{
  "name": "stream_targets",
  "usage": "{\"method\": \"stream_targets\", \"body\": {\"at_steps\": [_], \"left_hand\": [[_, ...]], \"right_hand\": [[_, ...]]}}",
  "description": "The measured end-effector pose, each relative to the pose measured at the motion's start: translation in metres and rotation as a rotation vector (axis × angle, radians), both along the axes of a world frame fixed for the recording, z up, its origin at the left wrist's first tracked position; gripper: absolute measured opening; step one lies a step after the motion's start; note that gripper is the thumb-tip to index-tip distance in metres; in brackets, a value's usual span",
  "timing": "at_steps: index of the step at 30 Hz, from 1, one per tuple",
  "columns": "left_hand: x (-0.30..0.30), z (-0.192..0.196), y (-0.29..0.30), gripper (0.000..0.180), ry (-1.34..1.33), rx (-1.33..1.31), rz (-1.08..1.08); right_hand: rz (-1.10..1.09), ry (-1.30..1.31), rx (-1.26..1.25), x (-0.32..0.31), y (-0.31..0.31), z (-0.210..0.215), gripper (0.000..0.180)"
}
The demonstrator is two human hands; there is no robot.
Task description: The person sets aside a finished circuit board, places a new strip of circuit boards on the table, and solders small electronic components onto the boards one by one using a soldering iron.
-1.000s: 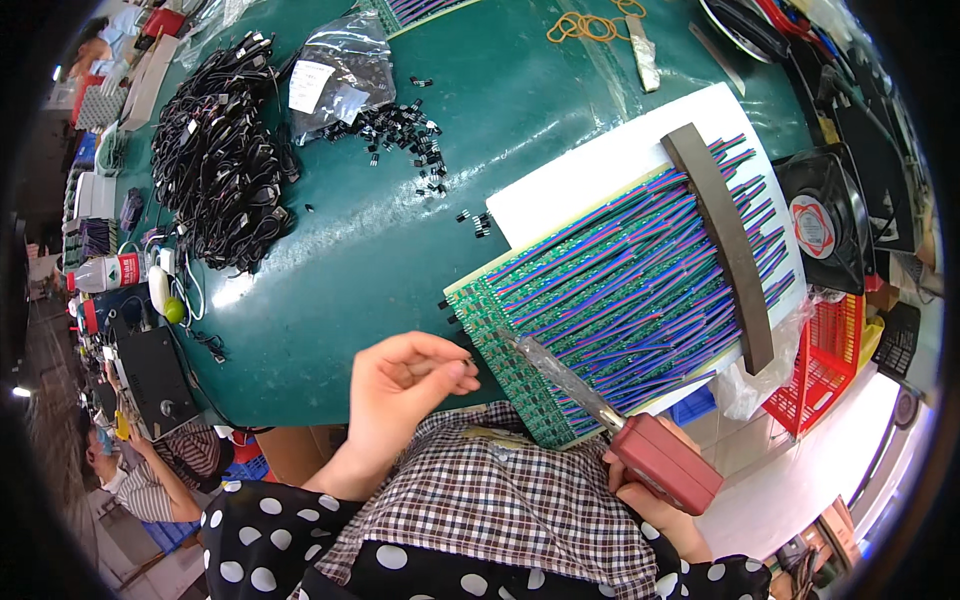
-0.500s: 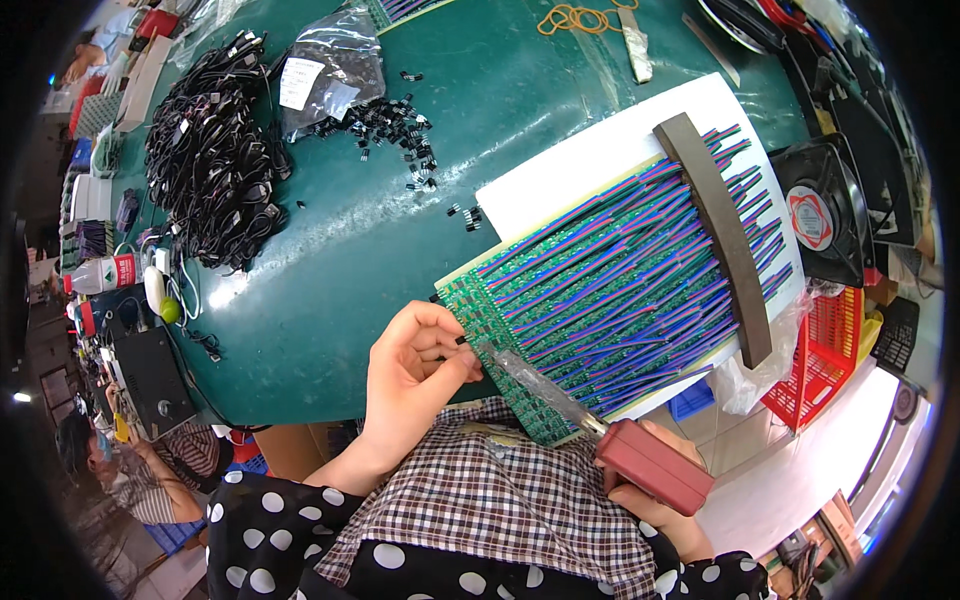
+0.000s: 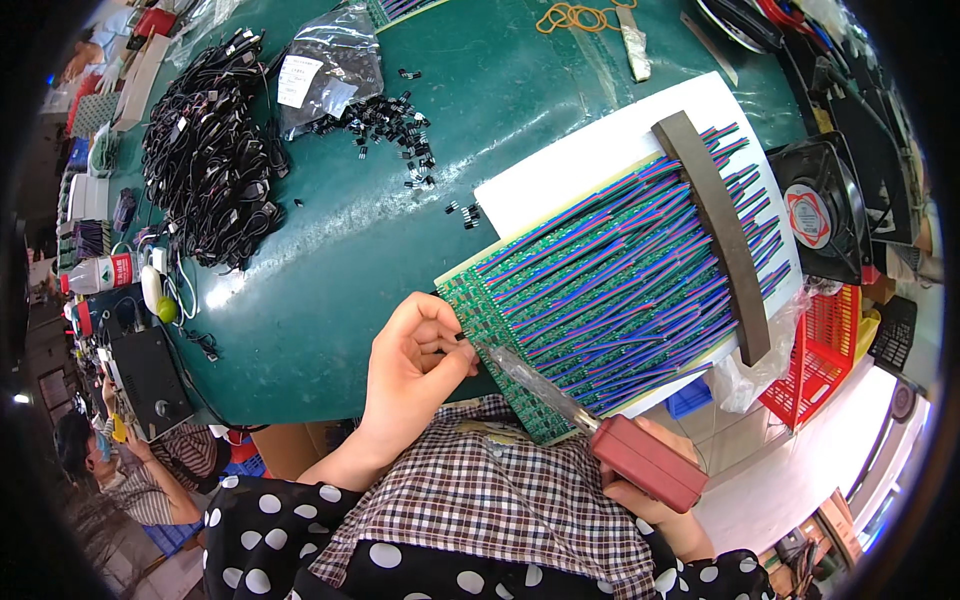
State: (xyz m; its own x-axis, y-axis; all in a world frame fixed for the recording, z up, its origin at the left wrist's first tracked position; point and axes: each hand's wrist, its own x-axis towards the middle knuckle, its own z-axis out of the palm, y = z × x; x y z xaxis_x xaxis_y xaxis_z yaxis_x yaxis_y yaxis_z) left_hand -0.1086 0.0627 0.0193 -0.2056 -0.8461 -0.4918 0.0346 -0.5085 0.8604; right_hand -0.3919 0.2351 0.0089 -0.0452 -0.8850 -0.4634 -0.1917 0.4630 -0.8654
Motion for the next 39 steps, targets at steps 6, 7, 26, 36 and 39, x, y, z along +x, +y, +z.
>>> {"method": "stream_targets", "body": {"at_steps": [6, 7, 26, 36, 39], "left_hand": [[-0.001, -0.001, 0.0, 0.019, 0.001, -0.013, 0.01], [-0.001, -0.002, 0.0, 0.019, 0.0, -0.019, 0.011], [-0.001, 0.002, 0.001, 0.019, -0.082, -0.086, -0.022], [0.023, -0.008, -0.072, 0.017, -0.343, -0.39, -0.057], [0.017, -0.018, -0.103, 0.011, -0.595, -0.613, -0.252]], "right_hand": [[0.069, 0.041, -0.018, 0.0, -0.002, -0.003, 0.082], [0.084, 0.017, -0.055, 0.0, -0.003, -0.004, 0.082], [-0.104, -0.389, 0.055, 0.016, -0.024, 0.018, 0.062], [-0.165, -0.467, 0.02, 0.018, -0.022, 0.016, 0.07], [-0.218, -0.494, 0.018, 0.02, -0.019, 0.016, 0.072]]}}
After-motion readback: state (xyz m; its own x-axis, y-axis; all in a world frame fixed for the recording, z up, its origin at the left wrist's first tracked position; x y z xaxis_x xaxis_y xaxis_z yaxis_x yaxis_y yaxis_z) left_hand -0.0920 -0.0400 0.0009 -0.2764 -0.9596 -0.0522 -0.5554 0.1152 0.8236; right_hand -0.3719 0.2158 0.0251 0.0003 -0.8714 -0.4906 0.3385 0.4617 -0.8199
